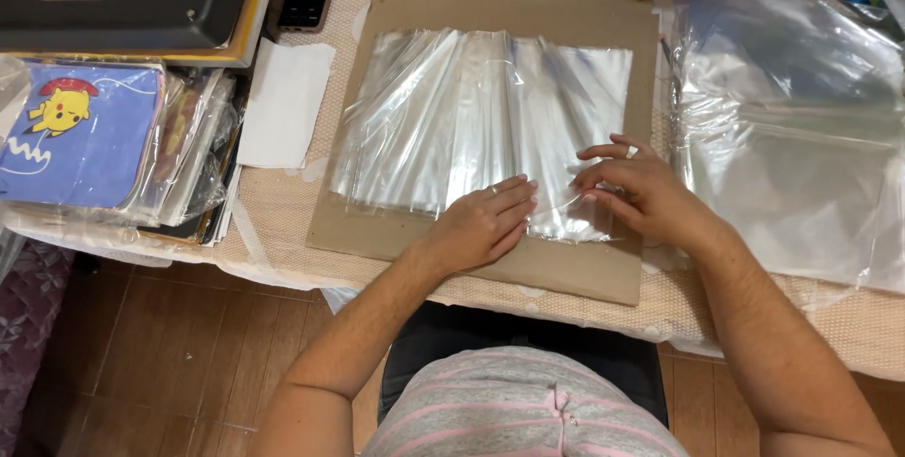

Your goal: The person separates a stack of clear plastic sheets on a cardboard board by hand, peeling them apart one by one and smoothing them flat. The person occasionally lifts and repositions the sheets to continue separating them.

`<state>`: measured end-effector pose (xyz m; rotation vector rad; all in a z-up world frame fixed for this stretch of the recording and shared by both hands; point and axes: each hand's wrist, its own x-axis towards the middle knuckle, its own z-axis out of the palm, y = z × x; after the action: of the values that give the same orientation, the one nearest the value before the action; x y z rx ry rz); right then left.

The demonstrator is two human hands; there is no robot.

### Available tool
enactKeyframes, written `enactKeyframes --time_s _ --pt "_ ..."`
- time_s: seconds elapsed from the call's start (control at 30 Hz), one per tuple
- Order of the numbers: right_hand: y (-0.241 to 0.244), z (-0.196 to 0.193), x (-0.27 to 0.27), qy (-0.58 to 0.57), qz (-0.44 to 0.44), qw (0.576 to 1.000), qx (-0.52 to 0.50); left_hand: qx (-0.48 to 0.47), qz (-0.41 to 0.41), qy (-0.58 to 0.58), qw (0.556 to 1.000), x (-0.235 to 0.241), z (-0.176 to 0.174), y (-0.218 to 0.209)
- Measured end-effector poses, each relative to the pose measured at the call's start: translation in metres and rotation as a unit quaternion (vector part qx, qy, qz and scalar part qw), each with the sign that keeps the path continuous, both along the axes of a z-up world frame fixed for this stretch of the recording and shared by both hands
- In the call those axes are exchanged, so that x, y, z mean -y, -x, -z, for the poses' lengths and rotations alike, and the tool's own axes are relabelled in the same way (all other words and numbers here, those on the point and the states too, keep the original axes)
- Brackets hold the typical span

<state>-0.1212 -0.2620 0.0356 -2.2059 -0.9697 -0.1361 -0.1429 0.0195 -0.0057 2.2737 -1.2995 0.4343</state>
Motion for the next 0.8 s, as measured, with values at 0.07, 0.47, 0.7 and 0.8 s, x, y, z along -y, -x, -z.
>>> enactKeyframes --time_s 0.07,0.47,0.7,0.8 --pt "0.001 -0.002 -0.001 -0.011 0.003 1.000 -0.014 -0.004 -0.003 0.000 1.000 0.000 -0.003 0.002" --pt "0.002 -0.006 0.001 -0.021 -0.010 0.999 -0.034 -0.302 -0.035 0.187 0.934 -0.012 -0.004 -0.006" --pt "-0.002 -0.007 0.003 0.025 0.003 0.999 -0.019 -0.344 -0.073 0.199 0.915 -0.006 -0.026 -0.003" --pt "-0.003 0.003 0.001 0.003 0.029 1.000 0.003 -0.343 -0.092 0.203 0.912 -0.008 -0.019 -0.006"
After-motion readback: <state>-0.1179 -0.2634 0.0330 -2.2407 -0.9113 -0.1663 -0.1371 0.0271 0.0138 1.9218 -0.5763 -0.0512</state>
